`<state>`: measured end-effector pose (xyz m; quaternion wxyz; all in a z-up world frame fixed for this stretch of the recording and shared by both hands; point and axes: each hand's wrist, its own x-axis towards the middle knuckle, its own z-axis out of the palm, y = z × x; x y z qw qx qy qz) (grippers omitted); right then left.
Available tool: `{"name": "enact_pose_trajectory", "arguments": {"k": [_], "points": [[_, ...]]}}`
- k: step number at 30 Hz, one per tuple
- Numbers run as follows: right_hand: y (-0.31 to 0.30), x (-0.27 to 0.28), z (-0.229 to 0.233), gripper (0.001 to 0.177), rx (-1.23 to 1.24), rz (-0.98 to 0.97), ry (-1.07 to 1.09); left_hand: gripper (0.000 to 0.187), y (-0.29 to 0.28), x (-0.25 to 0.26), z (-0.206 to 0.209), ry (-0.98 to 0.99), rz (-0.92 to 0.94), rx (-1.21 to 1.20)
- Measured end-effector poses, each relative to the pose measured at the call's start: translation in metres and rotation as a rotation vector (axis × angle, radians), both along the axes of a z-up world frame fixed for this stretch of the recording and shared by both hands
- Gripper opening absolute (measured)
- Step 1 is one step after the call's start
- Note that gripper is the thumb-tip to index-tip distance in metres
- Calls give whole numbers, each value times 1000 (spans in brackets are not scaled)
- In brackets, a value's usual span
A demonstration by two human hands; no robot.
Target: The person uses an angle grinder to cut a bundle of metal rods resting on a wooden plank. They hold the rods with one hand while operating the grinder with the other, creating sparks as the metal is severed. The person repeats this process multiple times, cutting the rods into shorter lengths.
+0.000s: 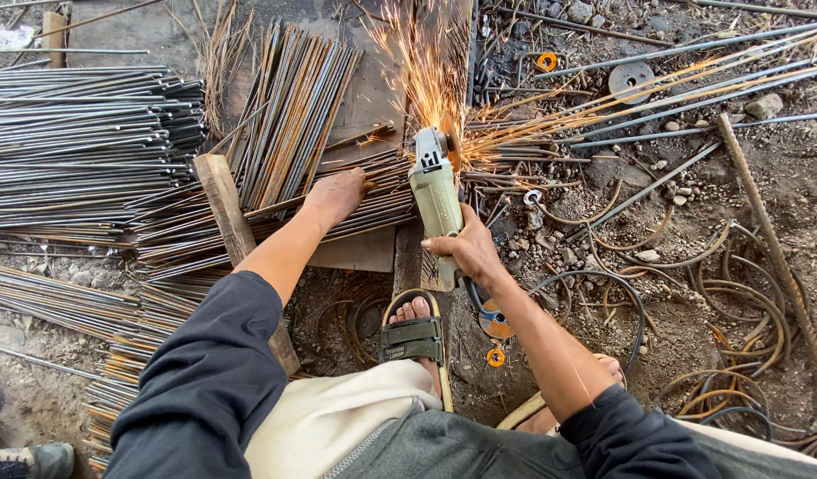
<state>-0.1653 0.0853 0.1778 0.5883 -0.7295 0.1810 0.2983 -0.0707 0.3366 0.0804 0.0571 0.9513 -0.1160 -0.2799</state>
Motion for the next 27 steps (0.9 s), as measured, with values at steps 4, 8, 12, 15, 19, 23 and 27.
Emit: {"name": "enact_pose_trajectory", "arguments": {"k": [4, 8, 12, 15, 19, 23, 27], "points": [[-2, -2, 5, 99, 27, -8, -13, 19, 4, -2, 5, 3, 3, -28], [0, 2, -1, 99, 39, -13, -22, 18, 7, -3, 4, -15, -11, -22], [4, 9, -5, 100, -3, 1, -13, 18, 7, -1, -6, -8, -2, -25], [6, 17, -10, 101, -22, -6, -5, 18, 5, -2, 5, -15, -5, -27], [8, 21, -3, 100, -11, -23, -11, 19, 2, -2, 12, 3, -15, -24], [7, 21, -11, 99, -38, -15, -16, 19, 16, 4, -32, -7, -15, -25], [7, 16, 0, 98, -11, -11, 5, 19, -5, -3, 26, -4, -15, -24]]}}
